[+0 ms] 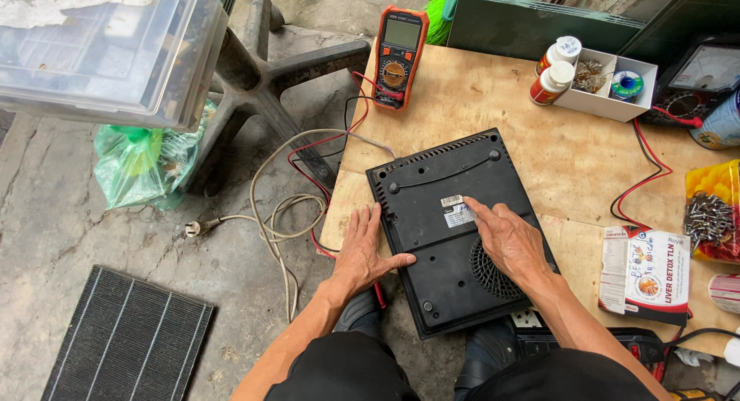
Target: The person tests an induction cooktop by pressing buttons and placing a metal plate on the surface. They then flip the cooktop over, inspect the back label, and use a power drill to remove screws from the casing.
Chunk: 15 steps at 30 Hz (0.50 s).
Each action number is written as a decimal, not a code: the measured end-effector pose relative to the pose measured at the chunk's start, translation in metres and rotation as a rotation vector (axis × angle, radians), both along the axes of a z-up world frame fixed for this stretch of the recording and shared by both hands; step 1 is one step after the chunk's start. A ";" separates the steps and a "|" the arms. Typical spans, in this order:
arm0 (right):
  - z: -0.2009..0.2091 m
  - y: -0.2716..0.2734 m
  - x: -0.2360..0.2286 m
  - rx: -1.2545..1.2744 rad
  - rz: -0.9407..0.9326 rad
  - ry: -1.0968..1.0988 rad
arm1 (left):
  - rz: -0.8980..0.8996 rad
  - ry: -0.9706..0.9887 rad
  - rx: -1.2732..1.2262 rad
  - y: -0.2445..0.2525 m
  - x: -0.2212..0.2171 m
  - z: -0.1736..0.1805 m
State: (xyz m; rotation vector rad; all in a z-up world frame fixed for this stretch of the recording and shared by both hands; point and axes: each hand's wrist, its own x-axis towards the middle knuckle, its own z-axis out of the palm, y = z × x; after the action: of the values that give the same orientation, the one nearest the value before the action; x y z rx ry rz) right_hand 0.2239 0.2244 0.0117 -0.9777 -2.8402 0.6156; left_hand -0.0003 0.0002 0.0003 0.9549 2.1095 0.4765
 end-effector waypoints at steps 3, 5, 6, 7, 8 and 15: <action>-0.010 0.002 0.004 0.028 0.003 0.007 | -0.001 0.004 0.004 -0.001 0.001 0.002; -0.013 0.003 0.007 0.046 0.008 -0.002 | 0.003 0.009 0.006 -0.001 0.000 0.003; -0.012 0.003 0.008 0.015 0.000 0.004 | -0.008 0.003 0.002 -0.001 0.000 0.003; -0.010 0.003 0.008 -0.016 -0.005 0.008 | -0.015 -0.005 0.000 -0.001 0.000 0.003; -0.007 0.001 0.009 -0.014 0.004 0.007 | -0.006 -0.005 0.001 -0.002 -0.001 0.003; -0.002 0.002 0.018 -0.044 0.039 0.019 | 0.000 0.019 -0.007 -0.001 0.002 0.000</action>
State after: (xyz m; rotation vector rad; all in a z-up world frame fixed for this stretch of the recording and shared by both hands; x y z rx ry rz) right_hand 0.2417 0.2266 0.0097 -0.9199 -2.8465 0.6910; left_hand 0.0012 -0.0009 0.0003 0.9587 2.1268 0.4619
